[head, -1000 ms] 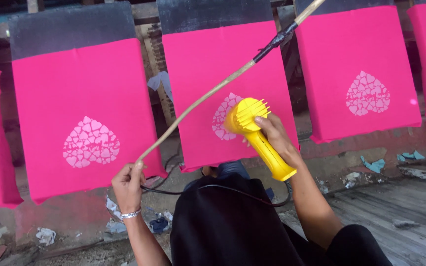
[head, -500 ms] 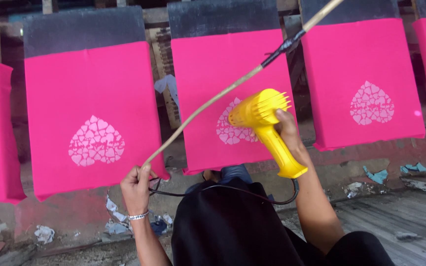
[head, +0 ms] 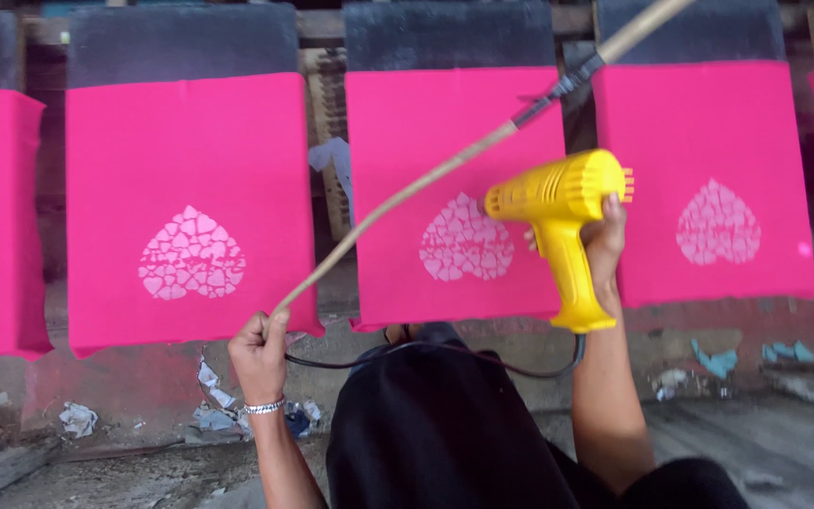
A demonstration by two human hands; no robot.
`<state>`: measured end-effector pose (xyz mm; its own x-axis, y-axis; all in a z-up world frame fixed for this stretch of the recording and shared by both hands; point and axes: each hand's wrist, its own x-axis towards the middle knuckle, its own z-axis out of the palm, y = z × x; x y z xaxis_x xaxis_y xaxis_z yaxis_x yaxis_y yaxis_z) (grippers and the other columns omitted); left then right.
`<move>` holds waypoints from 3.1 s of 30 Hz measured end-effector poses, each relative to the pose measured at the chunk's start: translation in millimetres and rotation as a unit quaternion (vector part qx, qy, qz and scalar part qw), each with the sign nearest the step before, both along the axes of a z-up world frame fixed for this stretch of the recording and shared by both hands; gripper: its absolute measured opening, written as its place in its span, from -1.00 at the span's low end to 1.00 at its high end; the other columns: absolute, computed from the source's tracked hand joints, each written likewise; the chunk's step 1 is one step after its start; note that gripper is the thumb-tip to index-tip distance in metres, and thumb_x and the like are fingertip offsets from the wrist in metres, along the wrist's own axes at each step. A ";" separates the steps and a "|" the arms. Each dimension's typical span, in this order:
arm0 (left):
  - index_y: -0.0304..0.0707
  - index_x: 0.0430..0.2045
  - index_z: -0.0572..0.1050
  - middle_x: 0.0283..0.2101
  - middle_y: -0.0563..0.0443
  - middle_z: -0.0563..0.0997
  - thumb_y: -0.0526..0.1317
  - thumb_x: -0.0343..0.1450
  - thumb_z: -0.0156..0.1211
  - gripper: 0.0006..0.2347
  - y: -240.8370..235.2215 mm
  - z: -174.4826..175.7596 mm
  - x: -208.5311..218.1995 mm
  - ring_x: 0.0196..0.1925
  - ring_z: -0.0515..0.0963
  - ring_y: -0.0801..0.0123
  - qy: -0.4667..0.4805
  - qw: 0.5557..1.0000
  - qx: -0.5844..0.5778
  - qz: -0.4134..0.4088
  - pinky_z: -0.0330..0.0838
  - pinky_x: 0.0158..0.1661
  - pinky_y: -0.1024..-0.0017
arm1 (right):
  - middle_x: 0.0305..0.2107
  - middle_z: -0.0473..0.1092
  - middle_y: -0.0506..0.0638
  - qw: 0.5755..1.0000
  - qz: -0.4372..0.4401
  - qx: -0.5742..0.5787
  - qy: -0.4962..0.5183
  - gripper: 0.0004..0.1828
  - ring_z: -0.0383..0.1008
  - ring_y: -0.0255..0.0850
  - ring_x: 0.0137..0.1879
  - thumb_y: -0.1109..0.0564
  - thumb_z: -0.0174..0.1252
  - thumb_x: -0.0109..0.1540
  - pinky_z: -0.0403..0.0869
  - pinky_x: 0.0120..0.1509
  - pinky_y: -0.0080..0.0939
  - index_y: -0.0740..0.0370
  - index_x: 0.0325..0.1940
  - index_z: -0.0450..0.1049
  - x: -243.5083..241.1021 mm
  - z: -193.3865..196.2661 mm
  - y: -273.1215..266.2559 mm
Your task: Using a handheld heat gun to dry the ink on screen-printed t-shirts laid out on a production line.
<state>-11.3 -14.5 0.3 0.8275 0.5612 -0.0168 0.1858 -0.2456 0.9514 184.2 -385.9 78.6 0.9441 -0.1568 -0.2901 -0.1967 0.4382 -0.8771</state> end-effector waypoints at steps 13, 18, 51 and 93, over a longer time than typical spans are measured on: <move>-0.19 -0.85 0.26 -0.85 0.12 0.15 -0.27 0.29 0.46 -0.60 33.0 -11.5 -15.2 -0.66 0.17 0.54 -0.021 1.000 0.009 -0.015 0.08 -0.58 0.46 | 0.09 0.49 0.14 0.998 0.058 0.031 -0.017 -0.18 0.60 0.06 0.13 -0.41 0.11 0.19 0.45 0.48 0.12 0.19 0.34 0.41 12.5 -54.3 29.7; -0.17 -0.86 0.41 -0.89 0.08 0.31 -0.21 0.18 0.57 -0.67 94.9 -10.9 -28.1 -0.77 0.25 0.49 -0.033 0.996 0.010 -0.085 0.18 -0.64 0.51 | -0.44 0.46 0.11 0.988 -0.080 -0.032 0.130 -0.40 0.52 -0.17 -0.31 -0.32 0.35 0.07 0.55 0.11 0.00 0.25 -0.14 0.58 -36.5 30.6 203.0; -0.24 -0.70 0.48 -0.67 0.19 0.43 -0.21 0.29 0.61 -0.69 521.0 27.6 -94.7 -0.63 0.26 0.64 0.000 0.972 0.213 -0.101 0.22 -0.53 0.58 | -0.32 0.53 0.31 0.958 0.245 -0.111 0.099 -0.50 0.61 0.09 -0.33 0.01 0.04 0.23 0.58 -0.35 -0.12 0.42 0.13 0.43 -115.8 1.2 491.6; -0.23 -0.80 0.23 -0.68 0.23 0.11 -0.28 0.25 0.54 -0.57 509.2 26.4 -63.0 -0.55 0.07 0.64 -0.015 0.983 0.162 -0.088 0.03 -0.50 0.55 | -0.36 0.48 0.05 0.965 0.085 -0.239 0.061 -0.65 0.53 -0.21 -0.34 -0.14 0.10 0.27 0.52 -0.36 -0.20 0.17 -0.10 0.50 -49.2 -22.3 455.0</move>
<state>-74.3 494.8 26.8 0.9100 0.3803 0.1649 0.0857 -0.5618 0.8228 135.0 69.1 56.3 0.9317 -0.1454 -0.3330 -0.3441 -0.0587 -0.9371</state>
